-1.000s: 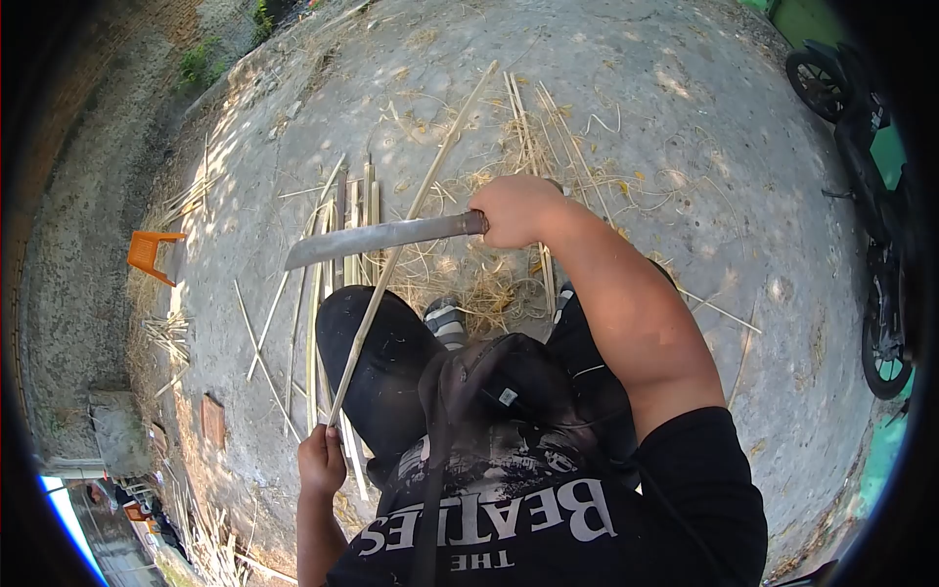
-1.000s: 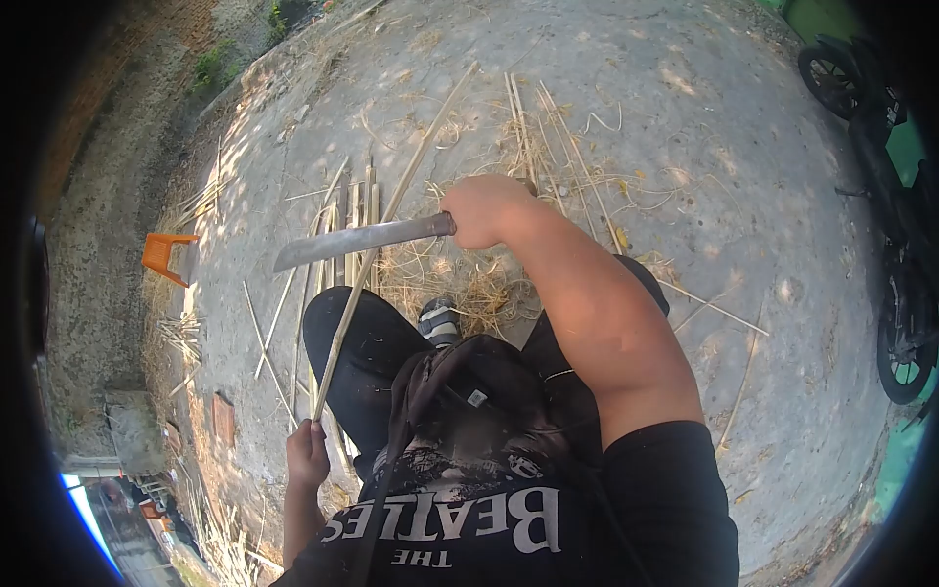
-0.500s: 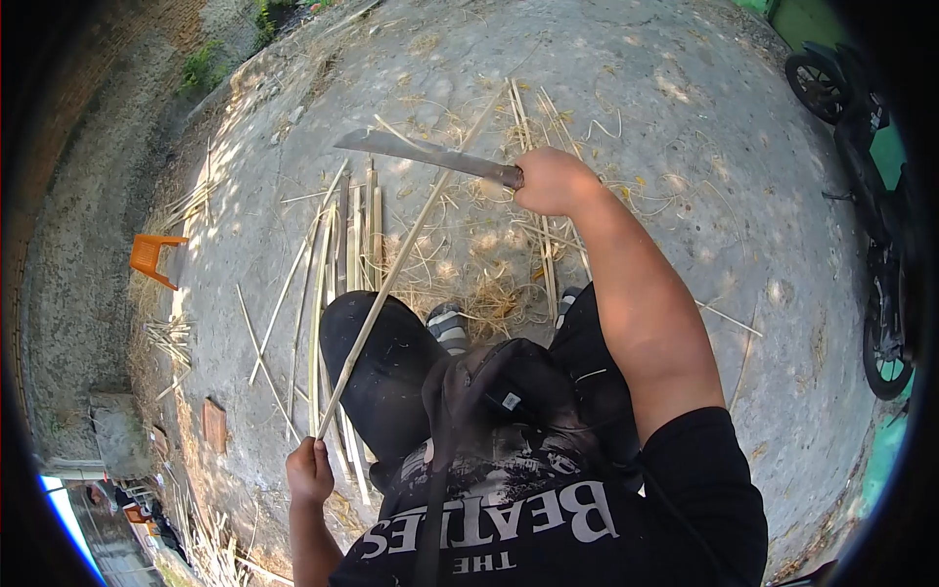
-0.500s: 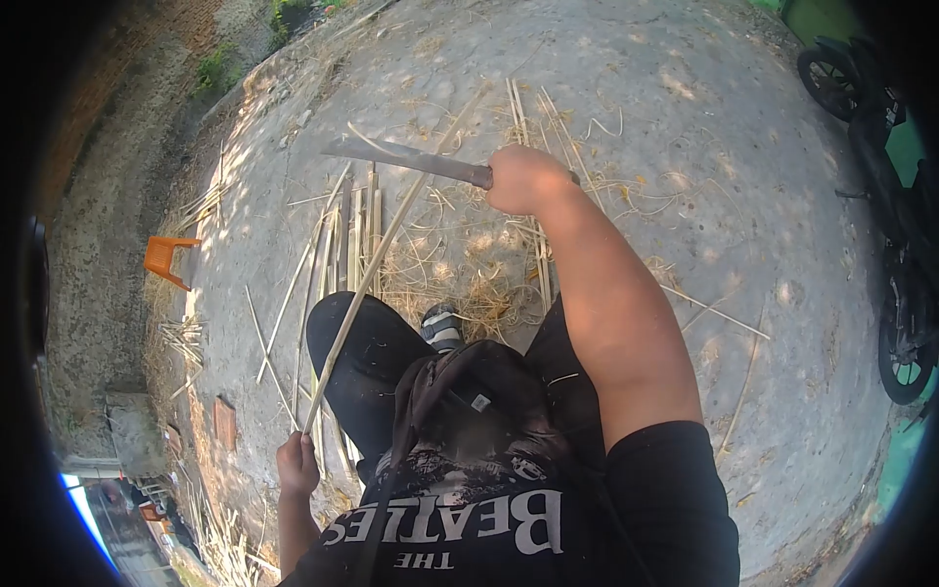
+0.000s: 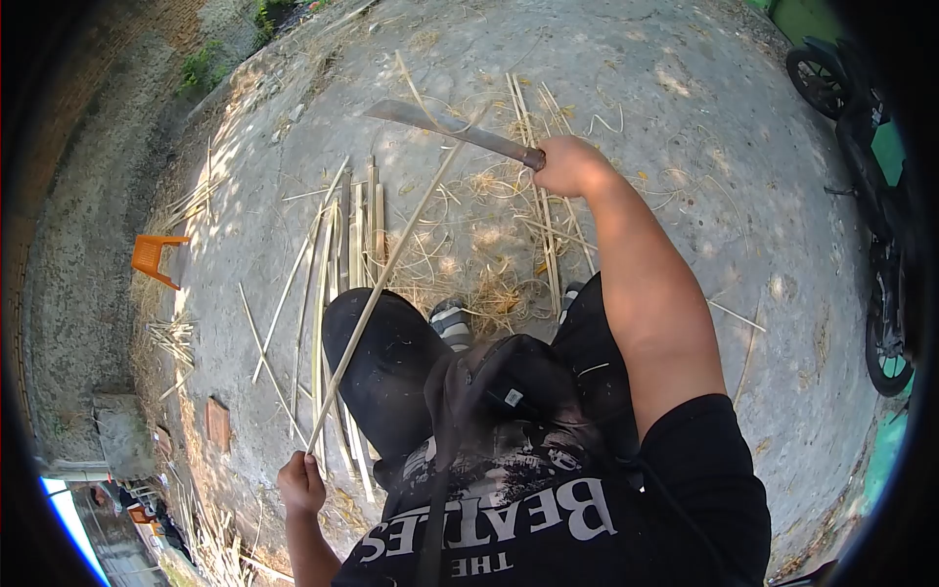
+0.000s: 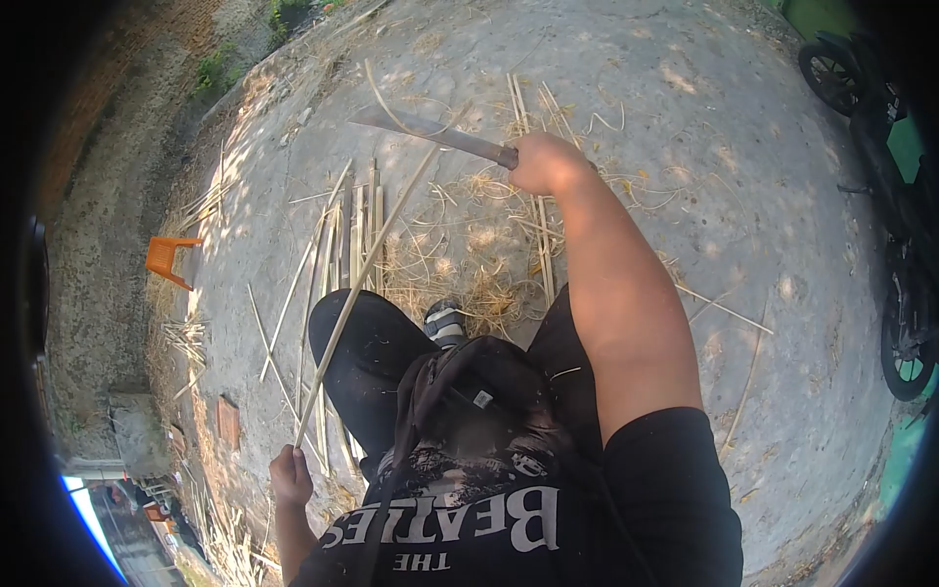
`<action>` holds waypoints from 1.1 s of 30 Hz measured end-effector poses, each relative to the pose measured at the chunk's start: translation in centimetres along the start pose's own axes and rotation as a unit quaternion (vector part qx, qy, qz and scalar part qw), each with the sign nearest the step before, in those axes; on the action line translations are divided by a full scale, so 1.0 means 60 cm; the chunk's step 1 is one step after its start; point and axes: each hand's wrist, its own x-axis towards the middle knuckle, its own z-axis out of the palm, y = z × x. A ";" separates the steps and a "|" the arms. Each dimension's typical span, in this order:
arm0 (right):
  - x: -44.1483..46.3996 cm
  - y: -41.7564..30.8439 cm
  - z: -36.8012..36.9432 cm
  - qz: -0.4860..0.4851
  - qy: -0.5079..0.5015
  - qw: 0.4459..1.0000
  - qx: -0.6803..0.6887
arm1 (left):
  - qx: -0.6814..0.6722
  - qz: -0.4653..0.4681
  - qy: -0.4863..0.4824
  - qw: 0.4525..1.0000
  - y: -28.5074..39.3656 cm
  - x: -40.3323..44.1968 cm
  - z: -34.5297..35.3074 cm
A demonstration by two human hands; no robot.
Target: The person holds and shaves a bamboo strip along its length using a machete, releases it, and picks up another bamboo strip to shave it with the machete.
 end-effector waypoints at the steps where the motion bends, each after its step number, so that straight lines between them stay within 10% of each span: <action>1: 0.003 0.003 0.008 0.008 0.006 1.000 -0.003 | -0.015 -0.009 -0.005 1.000 0.008 0.004 -0.002; 14: -0.064 -0.086 0.033 -0.267 -0.070 0.949 -0.153 | -0.156 -0.057 -0.055 0.985 0.052 0.048 0.005; 22: 0.025 0.050 0.013 -0.022 -0.018 0.999 0.033 | -0.078 -0.066 -0.034 0.994 0.003 0.010 -0.024; 33: -0.040 -0.050 0.017 -0.146 -0.060 0.986 -0.048 | -0.145 -0.044 -0.062 0.986 0.033 0.038 0.022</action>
